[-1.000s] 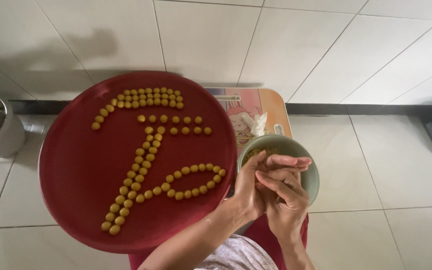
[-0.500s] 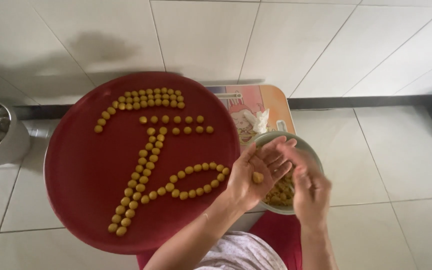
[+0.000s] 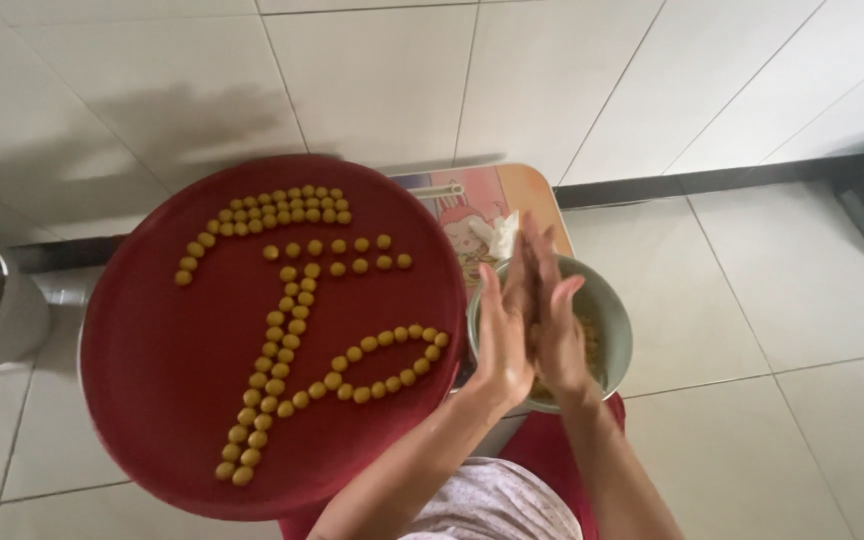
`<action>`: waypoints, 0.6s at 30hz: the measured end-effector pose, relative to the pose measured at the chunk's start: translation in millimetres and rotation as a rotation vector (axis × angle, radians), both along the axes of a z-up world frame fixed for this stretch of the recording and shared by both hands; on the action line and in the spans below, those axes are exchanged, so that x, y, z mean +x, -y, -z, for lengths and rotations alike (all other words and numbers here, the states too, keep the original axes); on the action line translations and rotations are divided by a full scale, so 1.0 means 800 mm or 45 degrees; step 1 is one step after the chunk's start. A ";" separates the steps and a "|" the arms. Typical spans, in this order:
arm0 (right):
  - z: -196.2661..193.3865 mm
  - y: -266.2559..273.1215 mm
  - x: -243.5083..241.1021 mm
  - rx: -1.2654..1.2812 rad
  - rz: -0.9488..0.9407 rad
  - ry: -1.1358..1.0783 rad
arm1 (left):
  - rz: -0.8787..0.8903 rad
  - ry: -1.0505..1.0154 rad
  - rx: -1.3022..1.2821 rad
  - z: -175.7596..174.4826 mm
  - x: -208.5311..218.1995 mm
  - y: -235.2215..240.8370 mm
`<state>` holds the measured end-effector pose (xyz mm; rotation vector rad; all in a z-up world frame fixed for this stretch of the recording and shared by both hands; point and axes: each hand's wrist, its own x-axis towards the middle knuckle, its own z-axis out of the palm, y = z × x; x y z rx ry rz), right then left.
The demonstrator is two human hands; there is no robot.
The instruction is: The person is preparing small pastry balls by scooping dough from a bowl, rolling it between their hands, and arranging the balls in a pattern on a large red tray.
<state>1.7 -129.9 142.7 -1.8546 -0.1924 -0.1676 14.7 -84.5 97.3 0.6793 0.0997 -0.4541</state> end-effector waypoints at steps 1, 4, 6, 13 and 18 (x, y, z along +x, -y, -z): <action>0.002 -0.005 -0.007 -0.005 0.007 -0.002 | 0.007 -0.002 -0.005 -0.001 -0.002 0.004; 0.014 -0.005 -0.015 0.045 0.162 -0.070 | -0.008 0.109 0.069 -0.004 -0.006 0.015; 0.030 0.013 -0.005 0.142 0.050 0.150 | -0.025 0.227 0.157 -0.007 -0.009 0.019; 0.067 0.047 0.024 0.260 -0.016 0.095 | -0.029 0.281 0.224 -0.058 -0.013 0.006; 0.069 0.044 0.006 0.223 -0.019 0.133 | -0.080 0.405 0.168 -0.066 -0.010 0.009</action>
